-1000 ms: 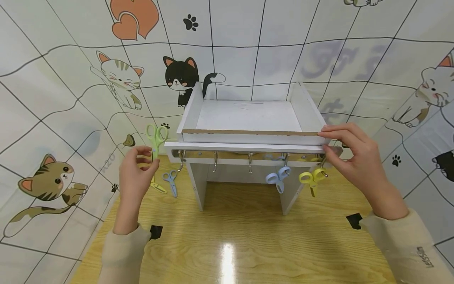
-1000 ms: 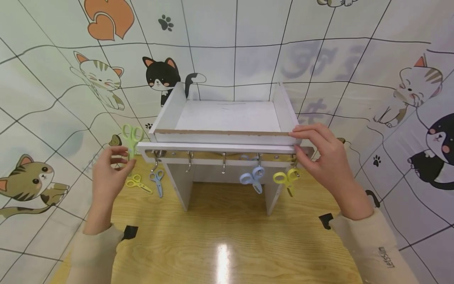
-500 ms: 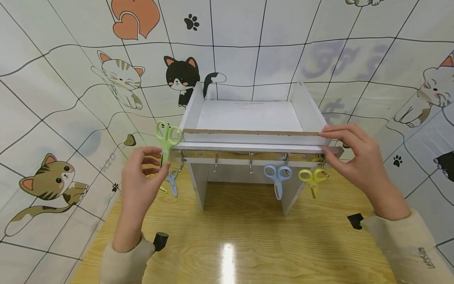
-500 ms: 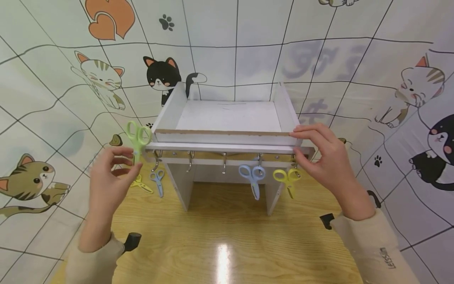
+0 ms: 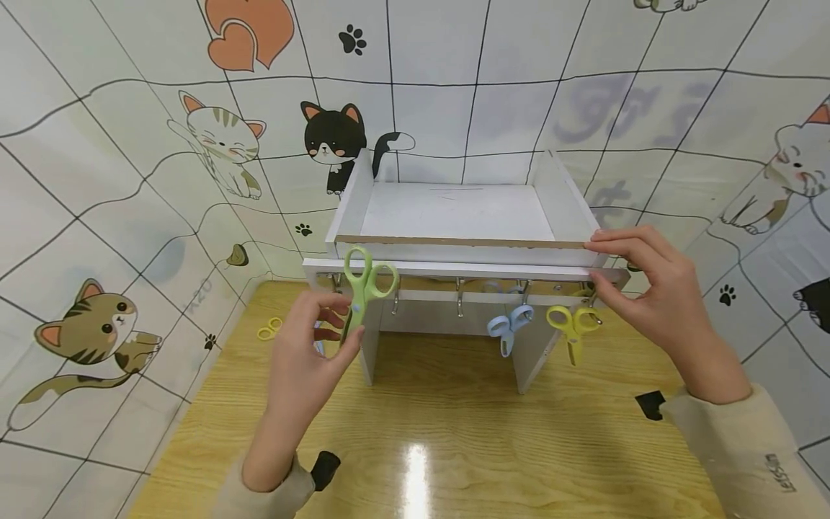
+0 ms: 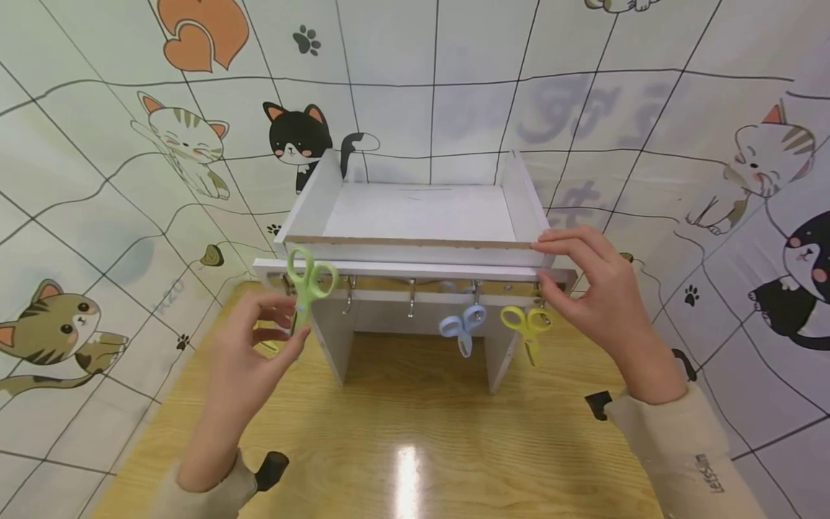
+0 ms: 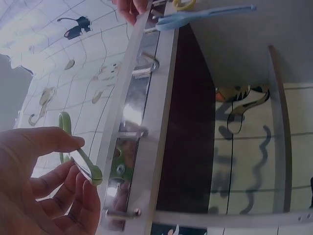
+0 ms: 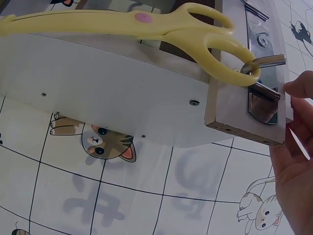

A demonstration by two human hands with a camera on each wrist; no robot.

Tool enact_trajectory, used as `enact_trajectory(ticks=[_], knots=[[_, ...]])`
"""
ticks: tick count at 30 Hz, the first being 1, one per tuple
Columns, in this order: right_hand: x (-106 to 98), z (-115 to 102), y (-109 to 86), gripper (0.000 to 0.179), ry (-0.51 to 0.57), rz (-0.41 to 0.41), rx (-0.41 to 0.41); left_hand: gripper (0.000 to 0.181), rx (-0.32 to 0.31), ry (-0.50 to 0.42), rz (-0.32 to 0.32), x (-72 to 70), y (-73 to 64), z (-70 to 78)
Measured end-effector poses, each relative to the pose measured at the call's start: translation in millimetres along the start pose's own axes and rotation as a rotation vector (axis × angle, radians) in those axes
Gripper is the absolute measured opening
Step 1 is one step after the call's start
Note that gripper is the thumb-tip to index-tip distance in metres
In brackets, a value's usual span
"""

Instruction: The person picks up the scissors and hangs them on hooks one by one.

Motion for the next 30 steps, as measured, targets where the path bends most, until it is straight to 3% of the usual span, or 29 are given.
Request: enact_trajectory(ticks=[7, 17, 26, 30], knots=[[-0.2, -1.1, -0.3, 0.037, -0.002, 0.003, 0.009, 0.037, 0.053, -0.045, -0.030, 31.5, -13.2, 12.9], [0.3, -2.1, -0.8, 0.030, 0.013, 0.017, 0.023, 0.037, 0.110, -0.059, 0.001, 77.3, -36.5, 23.1], [0.9, -2.2, -0.6, 0.048, 0.023, 0.016, 0.014, 0.037, 0.012, -0.049, 0.012, 104.9, -51.6, 12.1], [1.4, -2.1, -0.7, 0.040, 0.020, 0.010, 0.019, 0.038, -0.053, -0.052, -0.001, 111.8, -53.5, 6.1]])
Point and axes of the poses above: each hand's wrist, its own y-axis towards the middle knuckle, its own x-axis out of the palm, z = x × y, the point moved 4 cm from there along y, towards the middle knuckle, and after that the axes turned 11 degrees about x, right-handed, at the moved point
